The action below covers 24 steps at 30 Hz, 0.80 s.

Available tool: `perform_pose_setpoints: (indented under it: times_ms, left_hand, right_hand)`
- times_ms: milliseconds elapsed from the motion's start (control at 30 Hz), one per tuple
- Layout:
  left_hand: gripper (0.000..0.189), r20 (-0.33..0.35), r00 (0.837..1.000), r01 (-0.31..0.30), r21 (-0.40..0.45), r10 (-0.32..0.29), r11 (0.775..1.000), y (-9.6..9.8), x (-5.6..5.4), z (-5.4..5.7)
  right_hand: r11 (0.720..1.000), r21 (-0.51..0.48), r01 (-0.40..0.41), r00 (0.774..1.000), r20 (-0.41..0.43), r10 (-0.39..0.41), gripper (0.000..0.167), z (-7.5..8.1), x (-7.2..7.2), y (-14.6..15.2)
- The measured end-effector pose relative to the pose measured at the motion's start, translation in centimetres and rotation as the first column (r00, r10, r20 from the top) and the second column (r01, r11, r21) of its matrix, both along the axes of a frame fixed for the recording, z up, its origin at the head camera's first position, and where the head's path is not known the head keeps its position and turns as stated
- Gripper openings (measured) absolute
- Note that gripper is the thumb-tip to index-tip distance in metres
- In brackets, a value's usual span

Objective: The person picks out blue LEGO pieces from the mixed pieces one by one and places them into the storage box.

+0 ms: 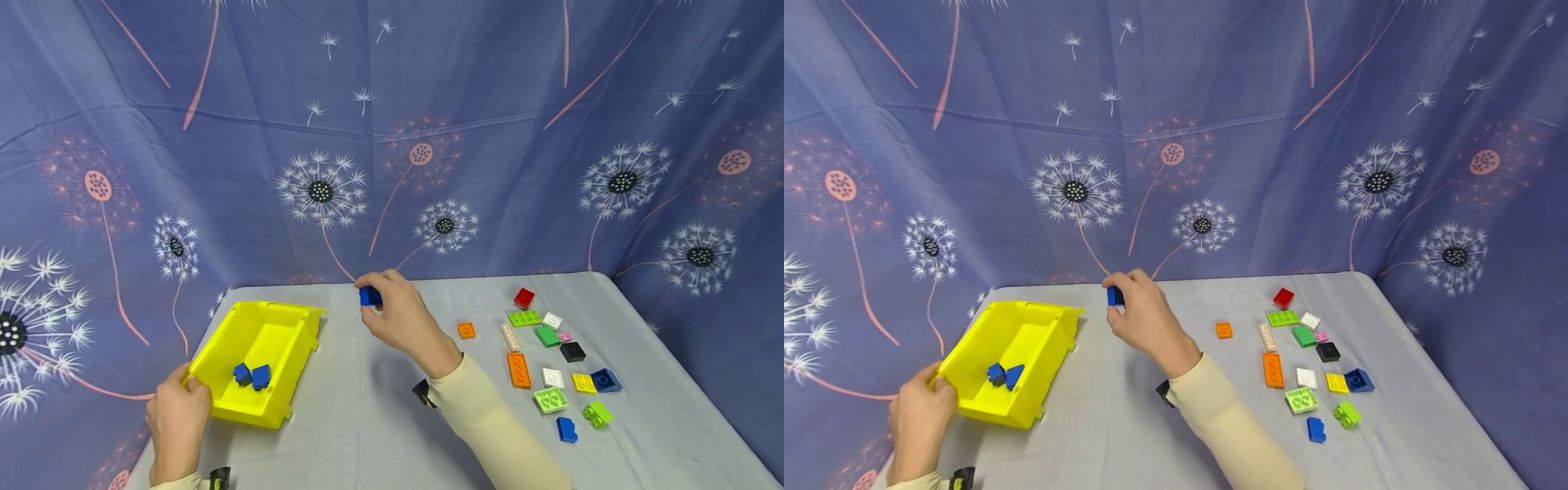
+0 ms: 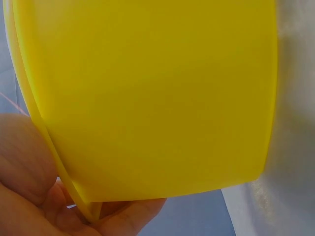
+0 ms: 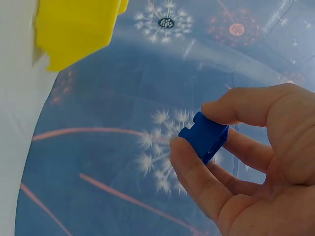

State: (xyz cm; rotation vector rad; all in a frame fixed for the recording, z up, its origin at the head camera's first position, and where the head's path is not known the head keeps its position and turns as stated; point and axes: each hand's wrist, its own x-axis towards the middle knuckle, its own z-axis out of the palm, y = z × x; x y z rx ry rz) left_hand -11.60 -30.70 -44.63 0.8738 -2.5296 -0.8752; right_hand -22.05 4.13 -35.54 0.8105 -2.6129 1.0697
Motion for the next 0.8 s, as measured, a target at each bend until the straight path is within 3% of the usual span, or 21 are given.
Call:
perform_pose_setpoints:
  times_ms: [333,800]
  left_hand:
    - [0.05,0.016,1.0,0.003,0.014,-0.003,1.0,0.0,0.0,0.1]
    - [0.051,0.025,1.0,0.002,0.027,-0.003,1.0,0.0,-0.1,0.0]
  right_hand:
    - [0.996,0.011,-0.09,0.996,-0.029,0.09,0.036,0.3,0.5,-4.0]
    - [0.991,0.001,-0.131,0.991,-0.031,0.131,0.035,0.9,1.1,-8.6]
